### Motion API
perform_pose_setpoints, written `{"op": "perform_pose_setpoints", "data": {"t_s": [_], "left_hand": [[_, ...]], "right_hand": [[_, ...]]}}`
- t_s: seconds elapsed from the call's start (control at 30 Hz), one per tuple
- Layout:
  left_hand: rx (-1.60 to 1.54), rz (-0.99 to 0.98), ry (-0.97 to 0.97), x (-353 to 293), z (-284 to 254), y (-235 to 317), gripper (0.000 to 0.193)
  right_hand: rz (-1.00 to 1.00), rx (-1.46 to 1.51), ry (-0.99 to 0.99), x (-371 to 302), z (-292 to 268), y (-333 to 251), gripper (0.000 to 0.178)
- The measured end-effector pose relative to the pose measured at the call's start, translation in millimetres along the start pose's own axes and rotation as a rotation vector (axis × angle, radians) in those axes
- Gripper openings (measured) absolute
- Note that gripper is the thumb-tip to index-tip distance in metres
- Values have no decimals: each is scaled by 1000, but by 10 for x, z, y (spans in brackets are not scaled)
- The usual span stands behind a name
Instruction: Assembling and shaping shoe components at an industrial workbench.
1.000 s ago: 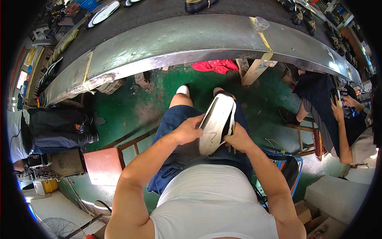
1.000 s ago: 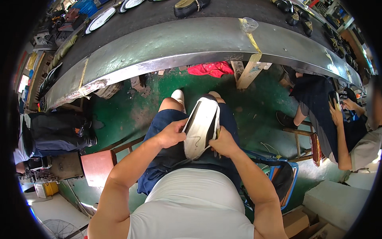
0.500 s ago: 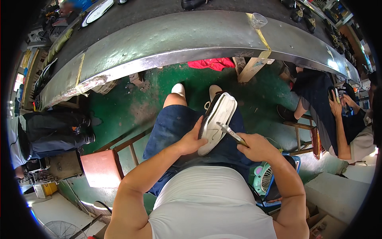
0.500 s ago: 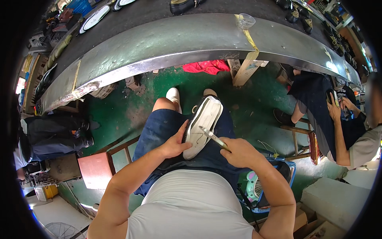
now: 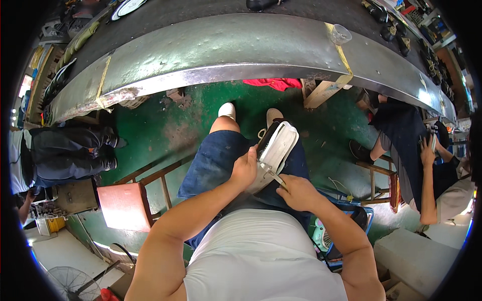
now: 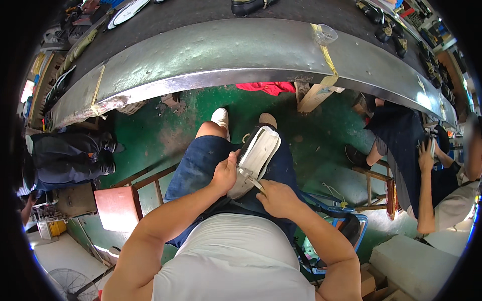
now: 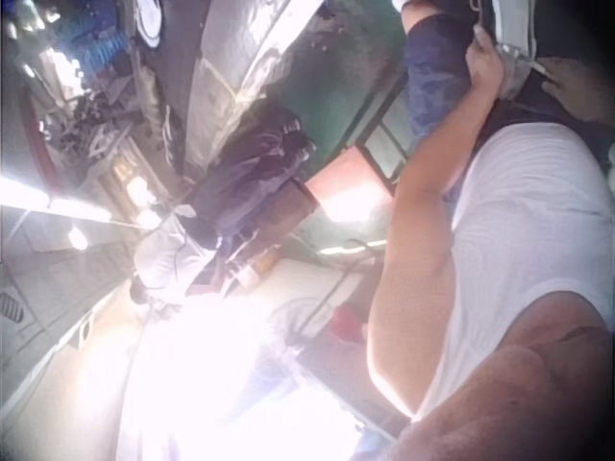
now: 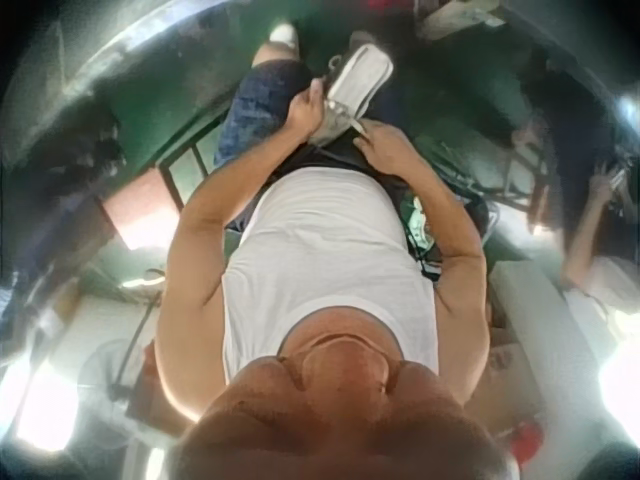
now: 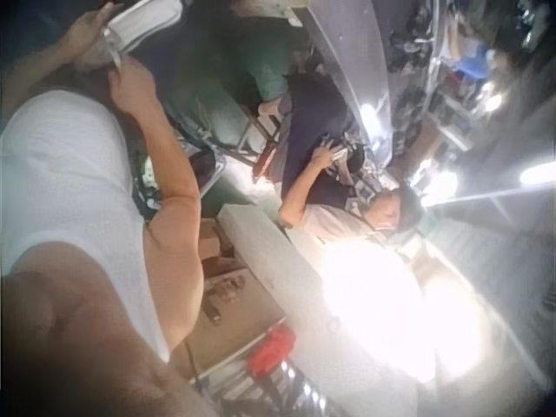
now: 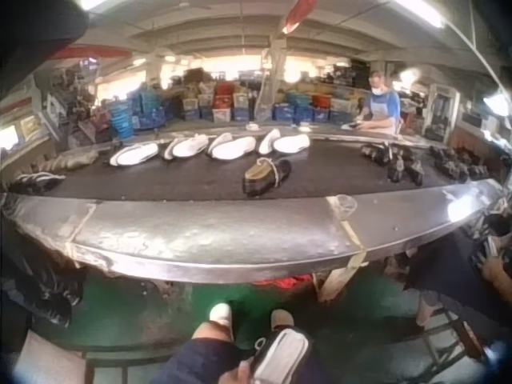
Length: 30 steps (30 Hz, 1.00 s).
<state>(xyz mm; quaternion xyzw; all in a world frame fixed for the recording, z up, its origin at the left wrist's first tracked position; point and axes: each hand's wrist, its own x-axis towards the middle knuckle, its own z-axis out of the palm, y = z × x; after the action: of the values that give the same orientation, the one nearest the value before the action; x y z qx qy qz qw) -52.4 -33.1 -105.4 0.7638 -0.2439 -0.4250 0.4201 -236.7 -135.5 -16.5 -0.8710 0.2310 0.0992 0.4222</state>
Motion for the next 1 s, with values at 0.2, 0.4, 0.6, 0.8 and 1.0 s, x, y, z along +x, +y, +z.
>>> {"op": "perform_pose_setpoints", "data": {"t_s": [0.2, 0.4, 0.6, 0.8, 1.0], "left_hand": [[234, 246, 34, -36, -129, 119, 48], [662, 417, -249, -15, -209, 378, 55], [734, 432, -345, 81, -309, 446, 59], [972, 337, -483, 44, -322, 753, 60], [279, 200, -100, -204, -243, -37, 66]], "right_hand": [[35, -130, 176, 164, -272, 85, 27], [150, -94, 202, 153, -30, 438, 24], [312, 311, -19, 236, -637, 243, 28], [133, -32, 177, 510, -223, 407, 39], [100, -70, 164, 405, -272, 397, 38]]}}
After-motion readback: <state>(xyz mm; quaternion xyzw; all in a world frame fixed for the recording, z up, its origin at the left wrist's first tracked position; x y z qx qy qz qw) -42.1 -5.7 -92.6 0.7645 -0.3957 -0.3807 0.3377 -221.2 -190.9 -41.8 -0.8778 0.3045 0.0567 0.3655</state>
